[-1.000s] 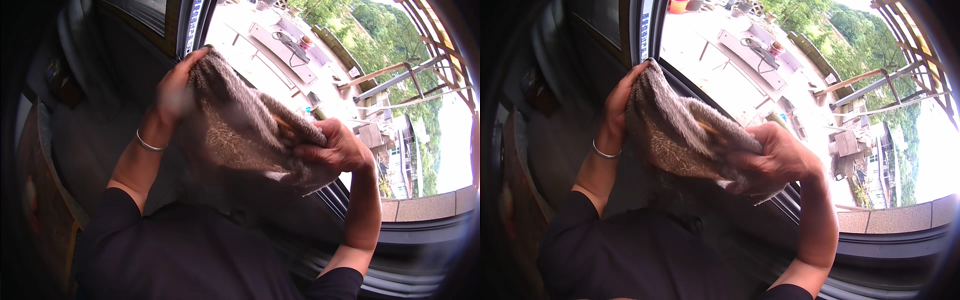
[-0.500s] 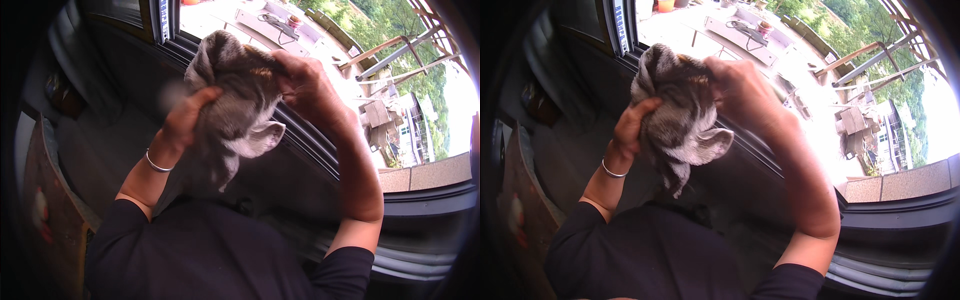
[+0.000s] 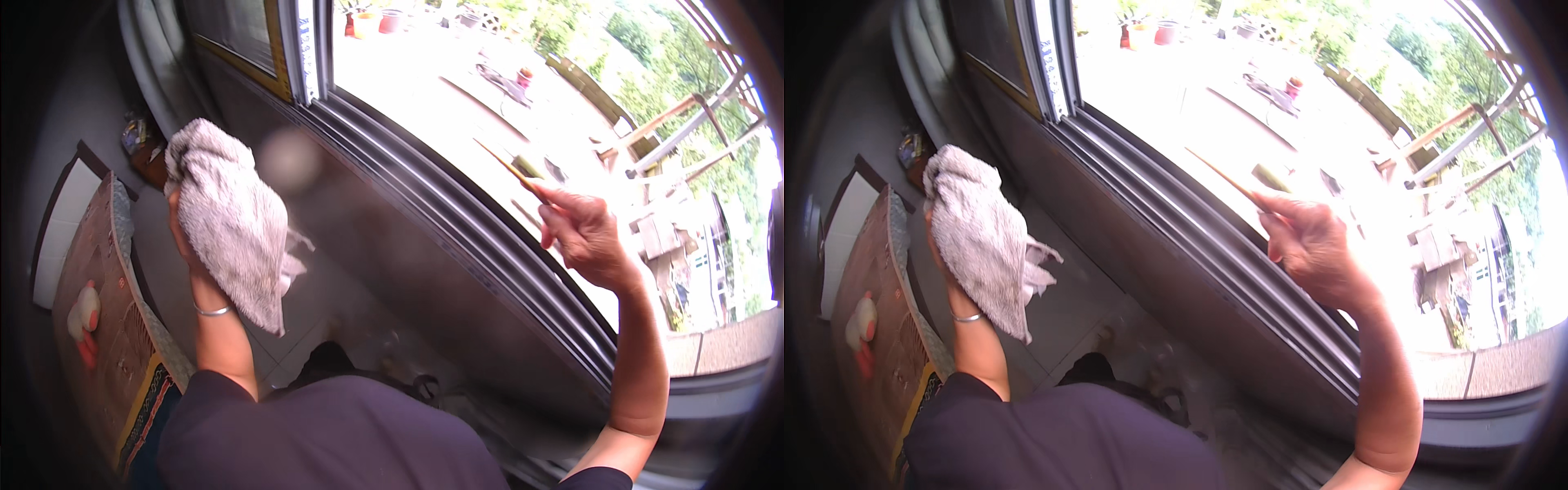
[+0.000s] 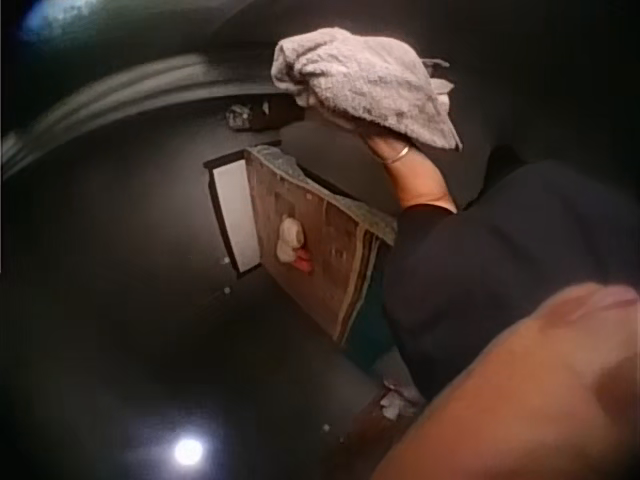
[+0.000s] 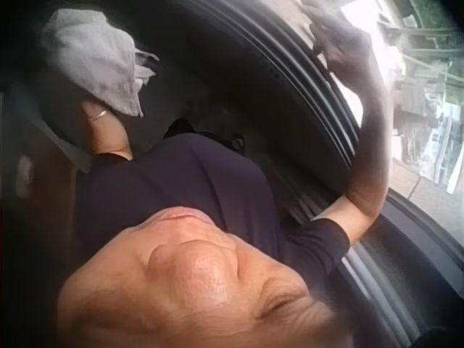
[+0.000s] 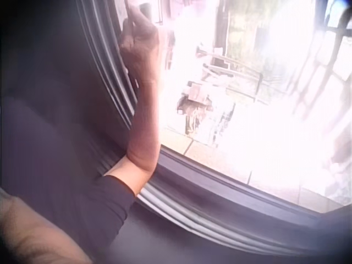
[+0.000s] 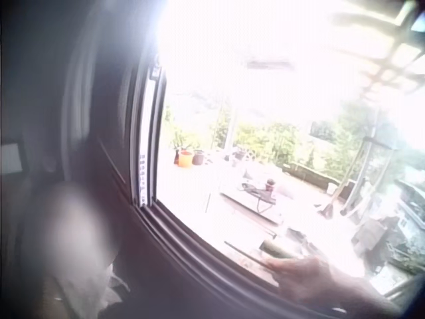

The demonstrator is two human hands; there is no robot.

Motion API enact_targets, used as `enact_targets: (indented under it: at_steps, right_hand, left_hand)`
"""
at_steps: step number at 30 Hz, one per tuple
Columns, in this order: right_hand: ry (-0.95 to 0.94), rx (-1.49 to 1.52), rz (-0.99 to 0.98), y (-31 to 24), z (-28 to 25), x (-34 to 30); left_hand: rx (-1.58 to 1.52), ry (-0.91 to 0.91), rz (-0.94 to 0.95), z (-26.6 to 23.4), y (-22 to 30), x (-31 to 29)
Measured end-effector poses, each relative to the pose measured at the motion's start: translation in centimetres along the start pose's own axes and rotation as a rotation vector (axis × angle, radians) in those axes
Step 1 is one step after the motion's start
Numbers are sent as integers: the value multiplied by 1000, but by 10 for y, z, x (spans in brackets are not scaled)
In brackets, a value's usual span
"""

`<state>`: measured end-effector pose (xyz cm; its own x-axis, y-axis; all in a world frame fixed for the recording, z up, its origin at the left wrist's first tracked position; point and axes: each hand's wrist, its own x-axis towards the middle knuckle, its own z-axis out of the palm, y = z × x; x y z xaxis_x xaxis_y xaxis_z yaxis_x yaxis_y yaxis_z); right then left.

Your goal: The person cleans a window frame using a cloth and a thin stick, then sweeps the tiled floor with a broom. The person uses a cloth to wipe the window frame and a stick to clean crevices, then switches to sweeping the floor with a red broom.

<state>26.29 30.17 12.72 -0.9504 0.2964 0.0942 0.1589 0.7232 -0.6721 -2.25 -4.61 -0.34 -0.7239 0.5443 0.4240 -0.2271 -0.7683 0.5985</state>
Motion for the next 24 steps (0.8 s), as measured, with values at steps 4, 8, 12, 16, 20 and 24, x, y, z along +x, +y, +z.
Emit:
enact_targets:
  at_steps: [4,8,12,16,20,24]
  right_hand:
    - [46,-217,-106,-1,46,68]
    - [-32,-264,-203,-33,77,134]
    - [-143,-250,-88,-44,102,185]
    - [-142,-456,-170,-46,121,210]
    - [-139,-462,-195,-40,137,230]
    - [-137,-454,-226,-38,141,237]
  left_hand:
    - [67,391,-182,14,-5,-15]
    - [-43,546,-352,1,-8,-17]
    - [-43,674,-470,-37,-10,-16]
    - [-62,682,-515,-61,-12,-10]
    - [-72,652,-552,-70,-10,-3]
    - [-104,635,-613,-74,-8,3]
